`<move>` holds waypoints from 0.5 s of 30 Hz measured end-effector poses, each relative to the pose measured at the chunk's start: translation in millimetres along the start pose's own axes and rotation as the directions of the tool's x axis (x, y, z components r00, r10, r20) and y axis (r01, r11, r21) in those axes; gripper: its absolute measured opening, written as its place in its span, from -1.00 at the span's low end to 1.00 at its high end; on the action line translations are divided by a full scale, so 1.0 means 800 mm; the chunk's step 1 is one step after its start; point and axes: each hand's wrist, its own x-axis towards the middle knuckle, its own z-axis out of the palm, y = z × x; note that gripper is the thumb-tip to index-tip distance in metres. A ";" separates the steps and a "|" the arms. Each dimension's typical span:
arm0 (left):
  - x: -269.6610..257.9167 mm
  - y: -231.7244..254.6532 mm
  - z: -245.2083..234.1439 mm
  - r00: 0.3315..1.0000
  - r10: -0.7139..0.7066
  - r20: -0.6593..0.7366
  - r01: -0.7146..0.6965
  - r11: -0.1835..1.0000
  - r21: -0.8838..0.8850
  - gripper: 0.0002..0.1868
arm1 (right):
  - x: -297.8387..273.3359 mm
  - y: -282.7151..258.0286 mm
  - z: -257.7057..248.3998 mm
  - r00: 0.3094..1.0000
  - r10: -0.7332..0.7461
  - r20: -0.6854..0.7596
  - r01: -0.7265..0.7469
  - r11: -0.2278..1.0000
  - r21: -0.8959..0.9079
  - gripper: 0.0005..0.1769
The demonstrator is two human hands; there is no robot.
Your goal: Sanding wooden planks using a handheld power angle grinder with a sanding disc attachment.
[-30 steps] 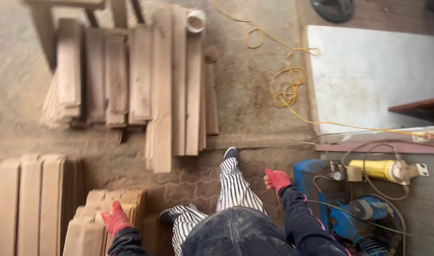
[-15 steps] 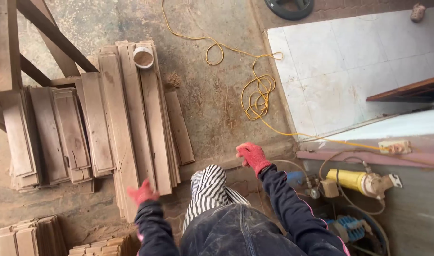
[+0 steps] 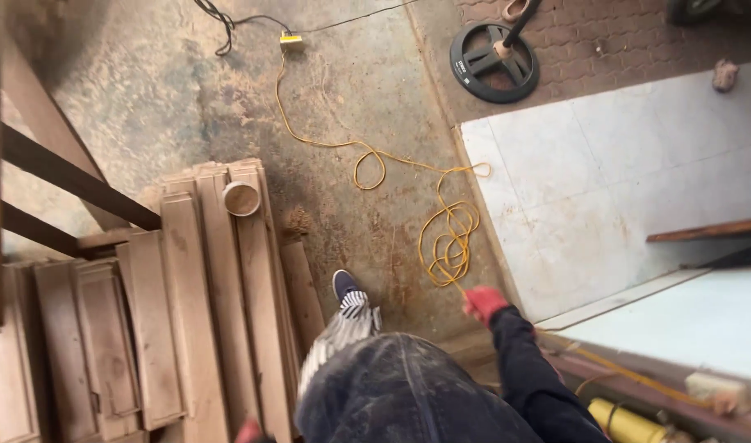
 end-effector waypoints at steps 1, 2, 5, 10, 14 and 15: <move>0.033 0.068 -0.002 0.997 0.058 0.043 -0.061 0.996 0.066 -0.62 | 0.005 -0.057 -0.003 0.998 -0.064 0.005 0.064 0.997 -0.037 -0.71; 0.066 0.146 -0.053 0.998 0.053 0.040 -0.055 0.996 0.075 -0.62 | 0.017 -0.108 0.010 0.998 -0.062 0.013 0.062 0.998 -0.032 -0.71; 0.152 0.311 -0.300 0.914 -0.256 0.315 0.305 -0.080 -0.949 0.21 | 0.029 -0.253 0.032 0.947 -0.312 0.077 0.313 0.950 0.002 -0.63; 0.215 0.484 -0.573 0.992 -0.127 0.007 0.033 0.205 -0.978 0.28 | 0.018 -0.401 0.054 0.916 -0.334 0.225 0.333 0.942 0.042 -0.55; 0.347 0.493 -0.553 0.927 -0.035 -0.374 -0.348 0.300 -0.888 -0.55 | 0.187 -0.364 0.020 0.951 -0.234 0.200 0.238 0.971 0.007 -0.55; 0.393 0.482 -0.522 0.893 0.180 -0.412 -0.424 0.646 -0.635 -0.60 | 0.239 -0.345 0.006 0.981 -0.133 0.142 0.122 0.989 0.083 -0.59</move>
